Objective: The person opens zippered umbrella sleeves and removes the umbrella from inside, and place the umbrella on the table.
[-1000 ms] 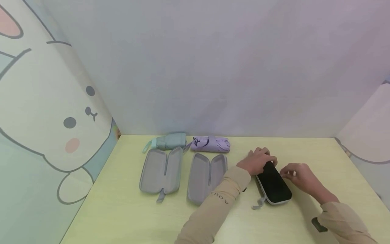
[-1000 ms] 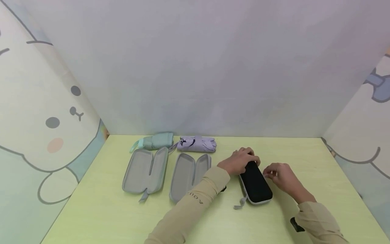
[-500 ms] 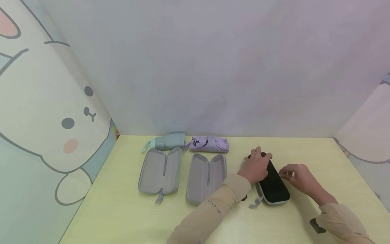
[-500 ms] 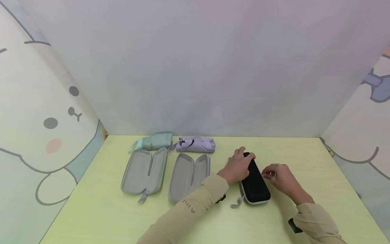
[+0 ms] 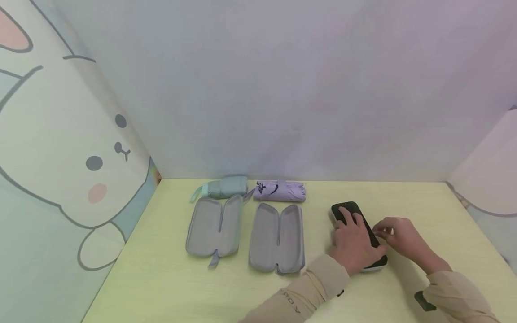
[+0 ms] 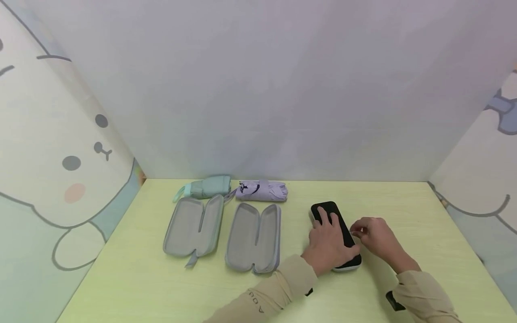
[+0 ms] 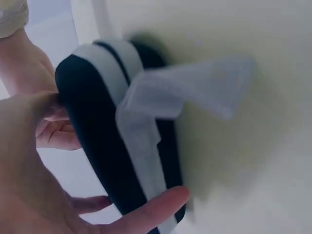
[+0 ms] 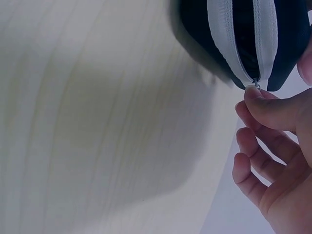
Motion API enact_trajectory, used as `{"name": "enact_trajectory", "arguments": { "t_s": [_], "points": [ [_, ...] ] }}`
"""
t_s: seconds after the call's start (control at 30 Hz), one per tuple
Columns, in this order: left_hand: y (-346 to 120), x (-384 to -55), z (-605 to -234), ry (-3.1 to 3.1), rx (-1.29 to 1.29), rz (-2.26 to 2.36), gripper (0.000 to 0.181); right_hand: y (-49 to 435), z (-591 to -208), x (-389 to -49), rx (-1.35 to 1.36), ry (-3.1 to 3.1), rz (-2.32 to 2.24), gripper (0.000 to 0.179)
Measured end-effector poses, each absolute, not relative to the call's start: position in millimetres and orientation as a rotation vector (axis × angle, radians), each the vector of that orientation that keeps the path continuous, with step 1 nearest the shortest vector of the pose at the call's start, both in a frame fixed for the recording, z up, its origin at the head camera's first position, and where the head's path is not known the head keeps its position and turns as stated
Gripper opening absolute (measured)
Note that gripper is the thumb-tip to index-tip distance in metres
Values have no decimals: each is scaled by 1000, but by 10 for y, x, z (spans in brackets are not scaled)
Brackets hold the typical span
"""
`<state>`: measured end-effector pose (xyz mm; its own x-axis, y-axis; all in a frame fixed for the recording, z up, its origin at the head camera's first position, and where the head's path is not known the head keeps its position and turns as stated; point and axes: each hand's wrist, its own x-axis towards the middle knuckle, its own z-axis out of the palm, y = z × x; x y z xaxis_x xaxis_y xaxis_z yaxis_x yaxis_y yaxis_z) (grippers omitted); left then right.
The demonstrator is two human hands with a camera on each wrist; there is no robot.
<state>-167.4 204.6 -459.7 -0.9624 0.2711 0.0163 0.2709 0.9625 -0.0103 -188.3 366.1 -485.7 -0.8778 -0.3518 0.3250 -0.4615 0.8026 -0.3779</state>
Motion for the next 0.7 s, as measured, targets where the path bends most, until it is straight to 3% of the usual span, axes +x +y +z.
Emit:
{"name": "enact_trajectory", "arguments": {
  "t_s": [0.2, 0.7],
  "points": [
    [2068, -1597, -4650, -3137, -343, -243, 106, 3685, -4892, -1889, 653, -2719, 670, 28],
    [2066, -1491, -4682, -3150, -314, -599, 106, 3715, -4940, -1881, 672, -2687, 710, 29]
  ]
}}
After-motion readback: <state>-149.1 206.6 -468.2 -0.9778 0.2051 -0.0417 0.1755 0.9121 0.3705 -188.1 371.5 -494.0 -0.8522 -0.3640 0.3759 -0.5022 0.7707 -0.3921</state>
